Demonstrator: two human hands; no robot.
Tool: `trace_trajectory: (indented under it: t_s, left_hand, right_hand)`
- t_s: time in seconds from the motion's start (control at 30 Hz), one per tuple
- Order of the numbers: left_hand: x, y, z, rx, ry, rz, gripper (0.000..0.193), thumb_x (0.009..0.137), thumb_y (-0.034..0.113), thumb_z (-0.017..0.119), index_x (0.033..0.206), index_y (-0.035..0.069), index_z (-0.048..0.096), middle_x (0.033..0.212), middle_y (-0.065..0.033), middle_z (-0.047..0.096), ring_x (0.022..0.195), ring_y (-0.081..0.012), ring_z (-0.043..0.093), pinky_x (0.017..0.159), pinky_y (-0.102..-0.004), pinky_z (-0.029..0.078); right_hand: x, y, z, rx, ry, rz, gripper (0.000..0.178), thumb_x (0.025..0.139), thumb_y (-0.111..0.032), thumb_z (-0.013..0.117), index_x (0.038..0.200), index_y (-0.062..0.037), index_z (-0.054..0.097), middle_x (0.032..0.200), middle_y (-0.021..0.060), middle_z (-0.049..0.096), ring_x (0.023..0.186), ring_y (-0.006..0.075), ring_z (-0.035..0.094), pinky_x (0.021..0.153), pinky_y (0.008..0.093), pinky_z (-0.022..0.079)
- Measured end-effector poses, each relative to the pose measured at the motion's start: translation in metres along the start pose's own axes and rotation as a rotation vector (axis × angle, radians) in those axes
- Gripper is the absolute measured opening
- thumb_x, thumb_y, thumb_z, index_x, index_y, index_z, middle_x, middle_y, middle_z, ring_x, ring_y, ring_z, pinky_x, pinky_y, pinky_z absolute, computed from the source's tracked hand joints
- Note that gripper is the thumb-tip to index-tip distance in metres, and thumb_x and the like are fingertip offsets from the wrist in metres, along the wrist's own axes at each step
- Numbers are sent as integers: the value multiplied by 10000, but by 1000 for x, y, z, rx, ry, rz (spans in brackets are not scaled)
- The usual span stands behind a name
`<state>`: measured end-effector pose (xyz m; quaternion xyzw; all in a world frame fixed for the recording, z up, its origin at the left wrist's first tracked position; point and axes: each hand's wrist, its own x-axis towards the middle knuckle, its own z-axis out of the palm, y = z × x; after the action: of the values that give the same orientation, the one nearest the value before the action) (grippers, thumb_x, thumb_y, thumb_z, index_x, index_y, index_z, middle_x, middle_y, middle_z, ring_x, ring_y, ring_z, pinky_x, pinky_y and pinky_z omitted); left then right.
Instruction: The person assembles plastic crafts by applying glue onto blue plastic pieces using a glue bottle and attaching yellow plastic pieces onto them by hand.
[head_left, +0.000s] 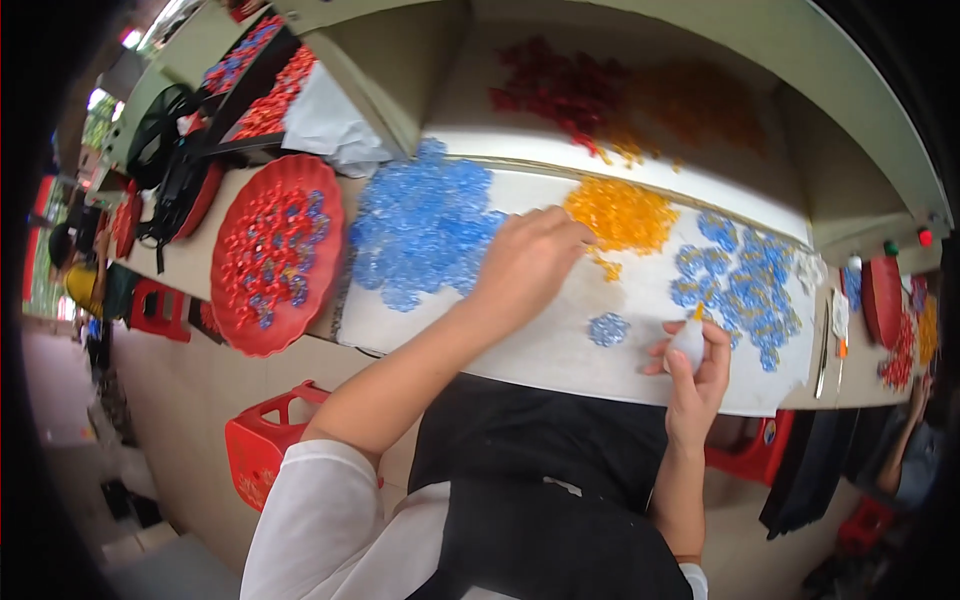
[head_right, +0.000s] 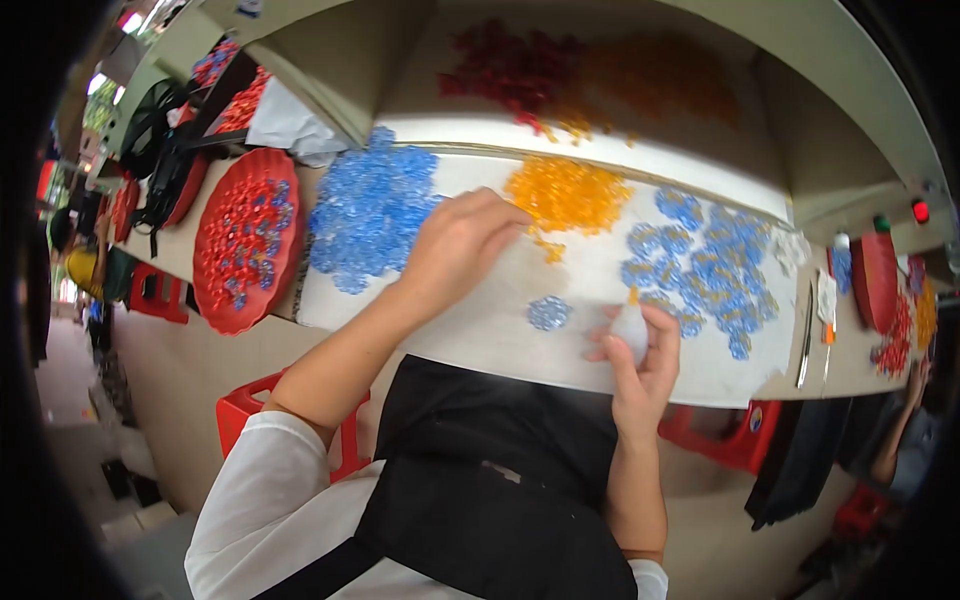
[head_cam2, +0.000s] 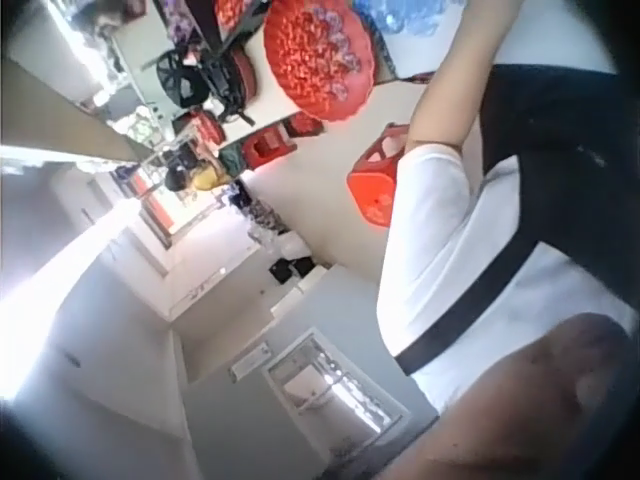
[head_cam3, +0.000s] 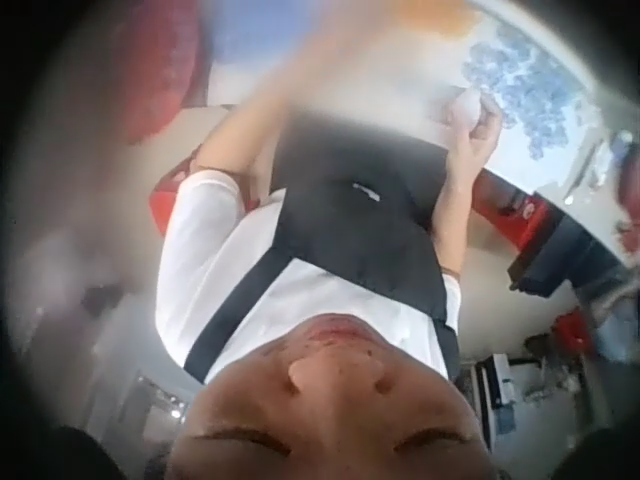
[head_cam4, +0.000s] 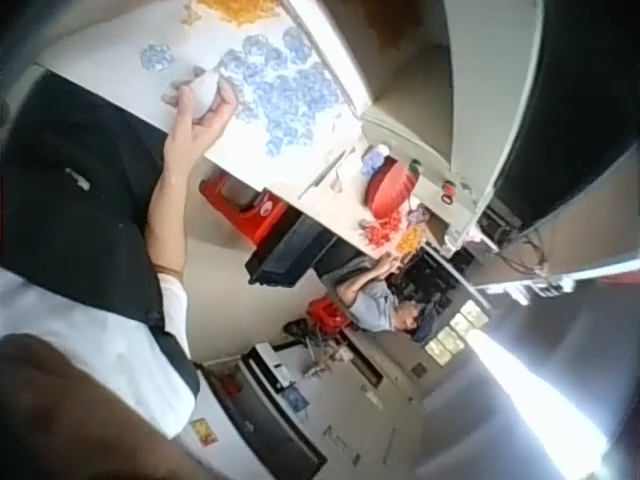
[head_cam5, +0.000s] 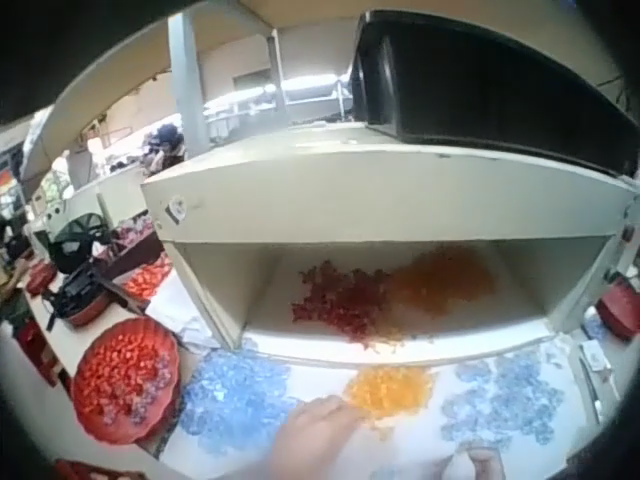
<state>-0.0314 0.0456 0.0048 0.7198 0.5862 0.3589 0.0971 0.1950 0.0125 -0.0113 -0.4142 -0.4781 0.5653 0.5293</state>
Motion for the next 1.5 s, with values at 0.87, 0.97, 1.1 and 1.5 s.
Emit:
trace_trajectory:
  t_s: [0.87,0.97,1.1,1.5]
  left_hand:
    - [17,15,12,283,-144,2,105,727,123,674,786,40,653,728,-67,621,696,-218,586,687,-345,386]
    - [21,18,13,340,-172,10,104,722,129,673,772,40,655,713,-77,632,688,-226,593,690,-350,388]
    - [25,25,17,394,-219,38,97,719,129,667,751,39,654,701,-100,636,687,-234,599,694,-351,389]
    - [6,21,-3,-444,-114,-206,118,773,21,649,880,-28,638,803,-133,669,780,-163,649,696,-256,500]
  right_hand:
    - [1,0,-3,-11,-95,14,333,824,8,594,1104,-17,416,979,119,550,839,135,554,666,258,519]
    - [1,0,-3,-36,-92,-1,325,827,0,588,1105,-7,419,976,133,550,816,155,562,645,268,520]
    - [0,1,-4,-57,-86,-21,320,830,-8,584,1105,0,420,971,147,551,789,177,573,621,281,522]
    - [5,-5,3,6,-93,12,302,807,24,614,1053,-15,443,858,77,594,719,93,544,621,200,464]
